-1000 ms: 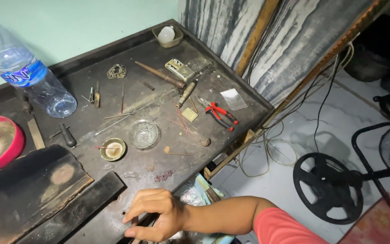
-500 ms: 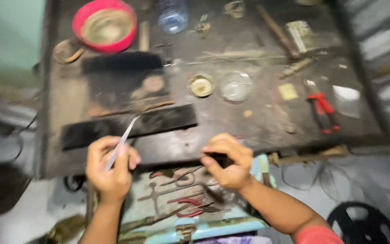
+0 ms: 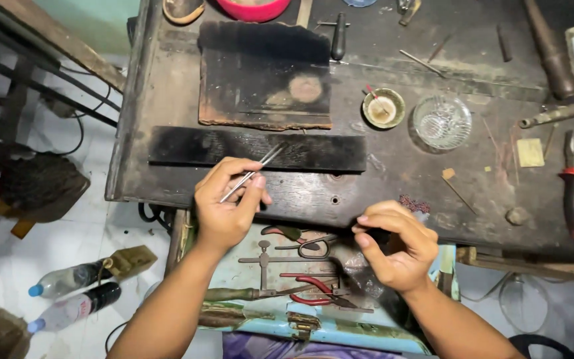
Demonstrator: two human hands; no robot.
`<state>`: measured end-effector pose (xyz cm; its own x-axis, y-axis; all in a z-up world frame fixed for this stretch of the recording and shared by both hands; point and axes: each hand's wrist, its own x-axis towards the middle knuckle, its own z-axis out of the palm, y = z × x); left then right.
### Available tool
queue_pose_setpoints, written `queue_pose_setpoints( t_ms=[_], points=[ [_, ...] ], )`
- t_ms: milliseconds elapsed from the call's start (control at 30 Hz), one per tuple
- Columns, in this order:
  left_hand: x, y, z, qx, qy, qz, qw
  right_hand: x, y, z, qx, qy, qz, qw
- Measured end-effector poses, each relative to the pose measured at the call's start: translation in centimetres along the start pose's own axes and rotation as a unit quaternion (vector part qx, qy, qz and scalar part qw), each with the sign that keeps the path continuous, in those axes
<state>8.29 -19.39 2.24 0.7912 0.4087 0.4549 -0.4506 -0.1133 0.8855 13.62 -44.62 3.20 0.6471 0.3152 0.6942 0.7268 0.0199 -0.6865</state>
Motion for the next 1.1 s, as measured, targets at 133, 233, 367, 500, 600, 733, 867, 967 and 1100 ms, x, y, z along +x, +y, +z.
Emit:
queue_pose_setpoints(
  t_ms=[133, 233, 367, 500, 600, 733, 867, 967, 1100],
  points=[
    [-0.1, -0.6, 0.1, 0.006, -0.018, 0.016, 1.0, 0.3, 0.0, 0.2, 0.007, -0.004, 0.004, 1.0],
    [-0.1, -0.6, 0.4, 0.013, -0.009, 0.036, 0.999, 0.1, -0.2, 0.1, 0.003, -0.002, 0.007, 1.0],
    [-0.3, -0.4, 0.5, 0.085, -0.002, 0.016, 0.996, -0.2, -0.9, 0.0, -0.019, -0.018, 0.046, 0.999],
    [0.1, -0.6, 0.4, 0.158, -0.018, 0.096, 0.983, -0.2, -1.0, 0.0, -0.024, -0.025, 0.052, 0.998],
    [0.0, -0.7, 0.6, 0.198, -0.018, 0.107, 0.974, -0.2, -1.0, 0.0, -0.024, -0.023, 0.053, 0.998],
    [0.1, -0.5, 0.9, 0.214, -0.014, 0.11, 0.97, -0.2, -1.1, 0.0, -0.02, -0.025, 0.056, 0.998],
    [0.2, -0.6, 0.9, 0.216, -0.018, 0.109, 0.97, -0.2, -1.0, -0.1, -0.017, -0.021, 0.053, 0.998],
    [0.1, -0.8, 0.9, 0.21, -0.019, 0.102, 0.972, -0.2, -1.2, -0.1, -0.021, -0.02, 0.053, 0.998],
    [0.1, -0.8, 0.8, 0.205, -0.021, 0.093, 0.974, -0.2, -1.1, -0.1, -0.025, -0.023, 0.054, 0.998]
  ],
)
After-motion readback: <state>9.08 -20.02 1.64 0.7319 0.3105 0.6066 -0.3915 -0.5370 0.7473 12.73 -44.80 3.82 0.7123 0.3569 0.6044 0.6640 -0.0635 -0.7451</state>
